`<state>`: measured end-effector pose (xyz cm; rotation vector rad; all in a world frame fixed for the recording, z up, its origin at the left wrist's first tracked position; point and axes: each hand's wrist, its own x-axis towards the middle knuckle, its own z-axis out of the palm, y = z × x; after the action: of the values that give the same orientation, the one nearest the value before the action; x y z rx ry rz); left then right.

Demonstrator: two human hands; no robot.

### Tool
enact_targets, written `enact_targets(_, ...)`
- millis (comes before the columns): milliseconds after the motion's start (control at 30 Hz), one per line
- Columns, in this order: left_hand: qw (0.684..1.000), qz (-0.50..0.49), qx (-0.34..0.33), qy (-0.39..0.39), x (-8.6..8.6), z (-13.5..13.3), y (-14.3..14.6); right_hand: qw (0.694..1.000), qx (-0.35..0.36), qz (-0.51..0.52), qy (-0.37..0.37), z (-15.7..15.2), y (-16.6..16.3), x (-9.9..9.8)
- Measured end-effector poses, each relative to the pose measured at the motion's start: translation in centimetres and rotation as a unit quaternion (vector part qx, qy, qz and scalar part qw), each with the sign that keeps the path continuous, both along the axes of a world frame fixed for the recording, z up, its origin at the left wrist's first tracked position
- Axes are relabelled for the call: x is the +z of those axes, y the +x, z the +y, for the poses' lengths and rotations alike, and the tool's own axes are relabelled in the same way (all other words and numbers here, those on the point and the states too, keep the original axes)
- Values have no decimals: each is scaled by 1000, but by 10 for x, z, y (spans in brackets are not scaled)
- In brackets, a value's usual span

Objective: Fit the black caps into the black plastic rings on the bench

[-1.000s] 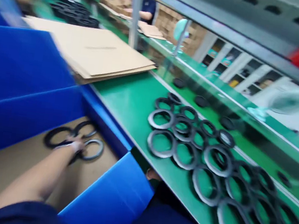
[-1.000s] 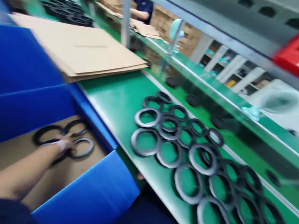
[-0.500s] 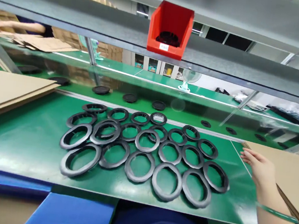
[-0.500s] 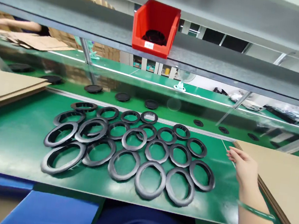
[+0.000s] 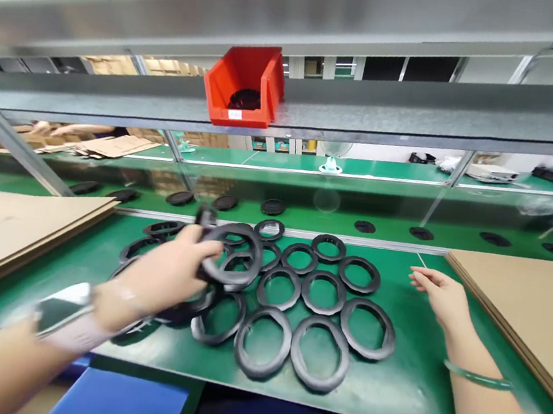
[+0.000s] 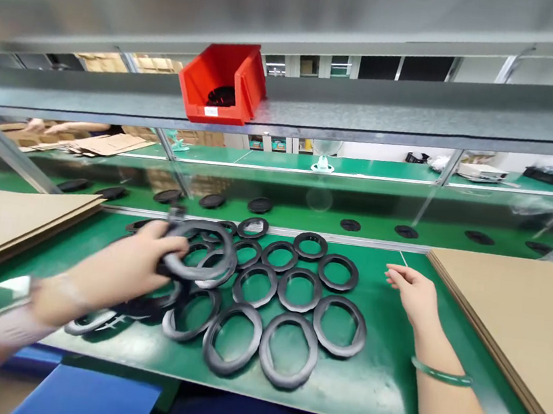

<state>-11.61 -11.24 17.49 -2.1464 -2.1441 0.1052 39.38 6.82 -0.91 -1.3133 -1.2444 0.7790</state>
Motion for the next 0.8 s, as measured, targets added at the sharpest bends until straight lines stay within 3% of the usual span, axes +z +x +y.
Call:
enact_targets(100, 994, 31, -63, -84, -14, 60, 73, 1000, 11, -25, -7, -5, 1, 0)
enact_targets(200, 985, 35, -94, -138, -36, 101, 121, 996, 5, -89, -17, -9, -2, 8)
enact_targets(333, 980, 20, -90, -175, -64, 120, 141, 989, -5, -148, -27, -15, -7, 18)
enact_targets(467, 981, -24, -79, -176, -79, 109, 139, 987, -6, -158, -41, -14, -3, 15)
enact_targets(567, 984, -64, -82, -144, -76, 84, 128, 985, -10, -167, -50, -11, 4, 4)
enact_targets(633, 984, -123, -90, -88, -69, 62, 106, 986, -8, -157, -50, -8, 8, -3)
enact_targets(700, 972, -225, -62, 3, -63, 34, 64, 988, -10, -143, -48, -5, 8, -5)
enact_targets(800, 930, -314, 124, 145, -72, -23, -41, 983, -12, -179, -43, 1, -10, 12)
